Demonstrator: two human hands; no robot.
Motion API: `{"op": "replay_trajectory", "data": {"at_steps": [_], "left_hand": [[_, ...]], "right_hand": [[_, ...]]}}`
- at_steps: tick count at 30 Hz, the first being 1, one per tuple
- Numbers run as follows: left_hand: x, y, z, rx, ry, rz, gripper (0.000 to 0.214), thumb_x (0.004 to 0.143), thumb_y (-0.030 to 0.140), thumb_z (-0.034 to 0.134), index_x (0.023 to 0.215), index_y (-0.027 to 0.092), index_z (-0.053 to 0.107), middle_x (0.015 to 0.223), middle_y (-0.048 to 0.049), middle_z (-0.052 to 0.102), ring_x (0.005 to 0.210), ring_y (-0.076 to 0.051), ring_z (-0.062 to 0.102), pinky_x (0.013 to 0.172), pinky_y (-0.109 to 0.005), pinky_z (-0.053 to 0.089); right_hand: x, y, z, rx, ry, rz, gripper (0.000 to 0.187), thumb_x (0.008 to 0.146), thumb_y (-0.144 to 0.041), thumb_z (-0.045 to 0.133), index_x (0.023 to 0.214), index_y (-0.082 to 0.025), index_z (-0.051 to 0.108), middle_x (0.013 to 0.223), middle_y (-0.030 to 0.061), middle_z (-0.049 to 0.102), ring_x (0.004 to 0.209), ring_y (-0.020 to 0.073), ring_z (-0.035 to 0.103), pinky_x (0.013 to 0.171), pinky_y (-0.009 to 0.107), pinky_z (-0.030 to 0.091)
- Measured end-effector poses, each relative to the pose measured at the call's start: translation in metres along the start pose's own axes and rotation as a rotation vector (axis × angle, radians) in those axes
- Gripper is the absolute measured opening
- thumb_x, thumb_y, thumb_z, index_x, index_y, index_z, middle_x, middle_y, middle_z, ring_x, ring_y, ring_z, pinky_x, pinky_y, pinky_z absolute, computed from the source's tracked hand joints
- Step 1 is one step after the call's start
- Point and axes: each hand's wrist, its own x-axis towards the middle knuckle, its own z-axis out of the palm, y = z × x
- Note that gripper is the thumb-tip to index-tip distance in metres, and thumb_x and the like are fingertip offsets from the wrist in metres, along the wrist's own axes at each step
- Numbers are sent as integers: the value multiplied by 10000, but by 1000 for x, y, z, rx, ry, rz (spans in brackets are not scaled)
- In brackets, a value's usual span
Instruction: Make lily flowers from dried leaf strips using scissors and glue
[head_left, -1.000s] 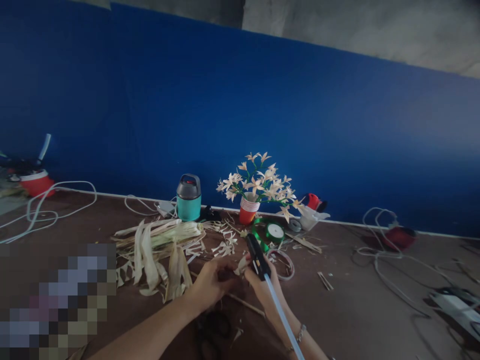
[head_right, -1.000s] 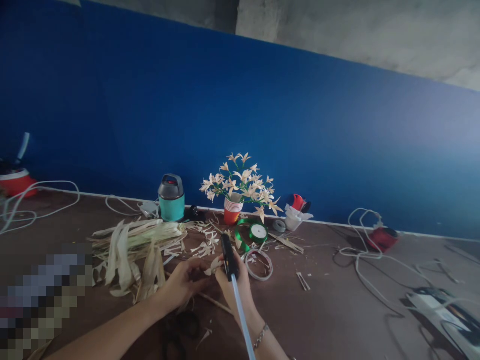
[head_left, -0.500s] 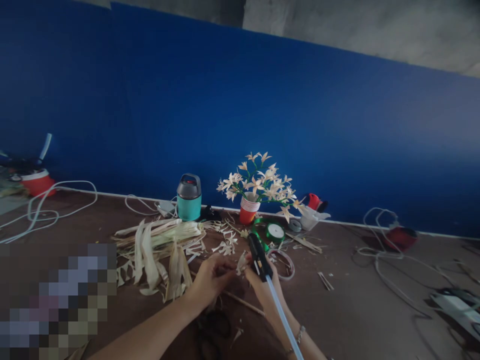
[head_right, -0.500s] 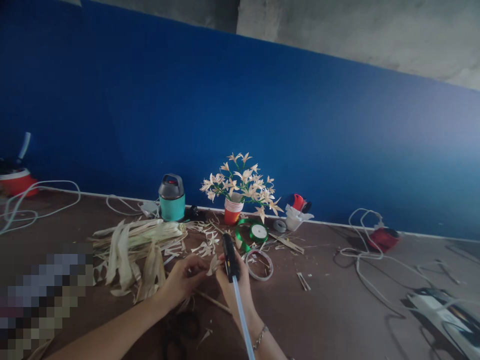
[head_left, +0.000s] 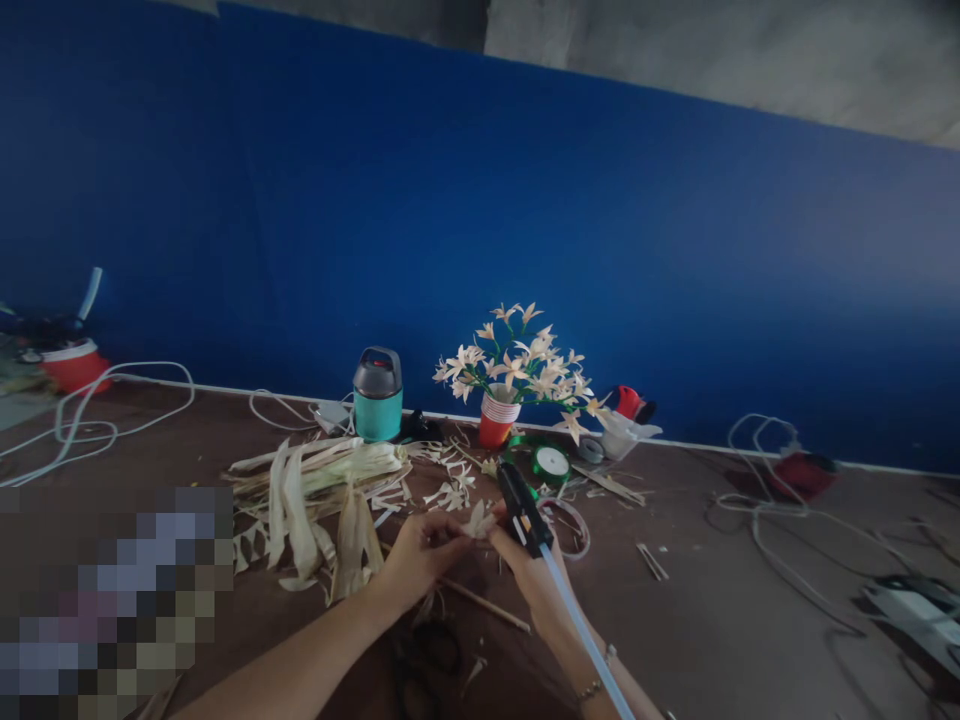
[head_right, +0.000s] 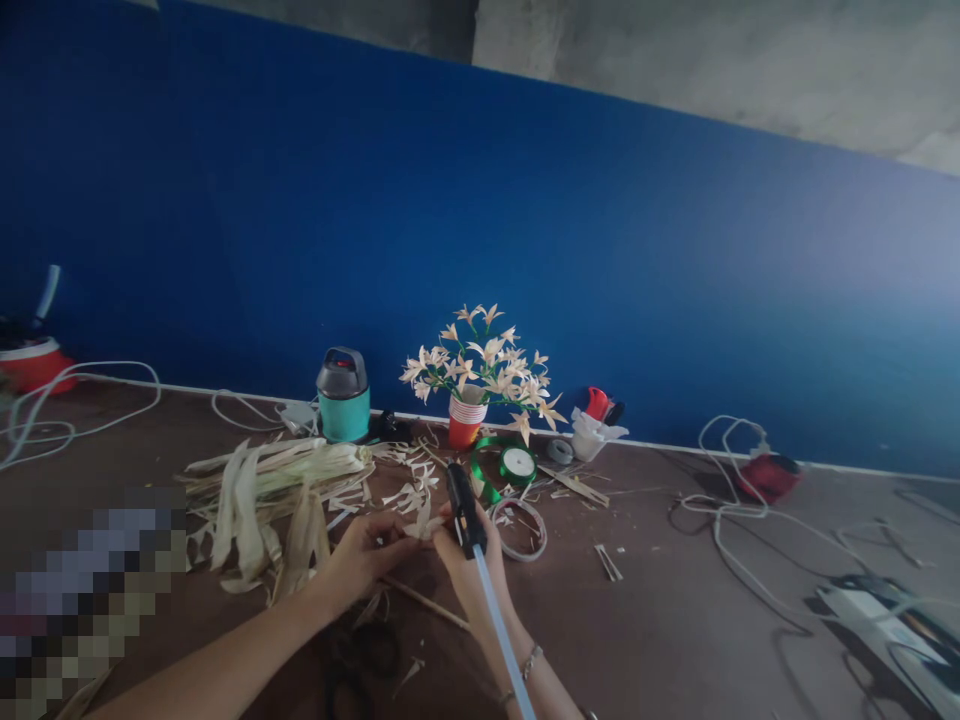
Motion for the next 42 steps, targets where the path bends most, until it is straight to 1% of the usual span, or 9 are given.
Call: {"op": "replay_trajectory", "data": {"at_steps": [5, 11, 17, 22, 27, 29, 32, 37, 42], "left_hand": [[-1, 1, 1, 96, 72, 82, 191, 695, 328, 611, 621, 157, 657, 601, -4, 572, 589, -131, 491, 563, -222, 371], [-3, 1, 0, 164, 92, 111, 127, 708, 262, 596, 655, 161, 652, 609, 2, 581, 555, -124, 500, 547, -219, 380], [-2, -7, 1, 207, 118, 199, 87, 717, 213, 590, 674, 156, 641, 637, -3, 581, 584, -129, 514, 554, -217, 386], [-2, -6, 0, 229, 88, 308, 100, 719, 140, 572, 717, 162, 669, 709, -34, 619, 691, -160, 546, 639, -241, 408], [-3, -4, -1, 230, 77, 311, 101, 729, 156, 571, 716, 163, 671, 720, -45, 630, 713, -171, 549, 661, -252, 403], [-3, -4, 0, 219, 85, 276, 94, 720, 167, 577, 668, 160, 655, 702, -39, 622, 688, -165, 540, 638, -246, 392], [-2, -4, 1, 147, 101, 121, 103, 702, 211, 599, 627, 152, 636, 604, -8, 580, 580, -137, 493, 551, -229, 348], [4, 2, -1, -295, 94, -157, 199, 619, 333, 697, 628, 152, 614, 559, 20, 584, 530, -118, 494, 532, -217, 347], [5, 4, -1, -482, 97, -251, 275, 544, 365, 771, 619, 144, 626, 550, 21, 610, 518, -103, 508, 517, -200, 338]], "right_hand": [[2, 0, 0, 15, -10, 59, 183, 561, -224, 652, 736, -195, 604, 644, -13, 621, 624, 179, 559, 569, 275, 428], [1, 3, 1, 109, -36, 141, 231, 565, -229, 677, 784, -179, 623, 721, 13, 660, 701, 207, 592, 640, 311, 462], [-3, -4, 5, 57, 19, 87, 199, 529, -172, 658, 726, -184, 626, 670, -5, 642, 669, 193, 581, 653, 302, 466], [-3, -4, 5, 59, -9, 99, 174, 534, -164, 639, 707, -170, 634, 663, 2, 641, 651, 181, 566, 643, 292, 458], [-3, 0, 5, 68, -25, 109, 188, 543, -180, 655, 730, -170, 639, 676, 5, 647, 659, 185, 576, 660, 302, 467], [-3, 3, 5, 63, -28, 101, 194, 552, -186, 661, 743, -170, 636, 699, 11, 654, 683, 193, 587, 677, 308, 473], [-2, 6, 4, 53, -26, 61, 232, 574, -224, 681, 795, -171, 636, 737, 23, 667, 717, 209, 606, 701, 324, 485], [2, 4, -7, -105, 13, -82, 220, 631, -323, 688, 798, -185, 648, 705, 17, 659, 689, 207, 603, 672, 310, 479], [3, -4, -11, -105, 17, -96, 162, 612, -310, 698, 693, -175, 658, 709, 34, 666, 716, 219, 599, 699, 317, 463]]}}
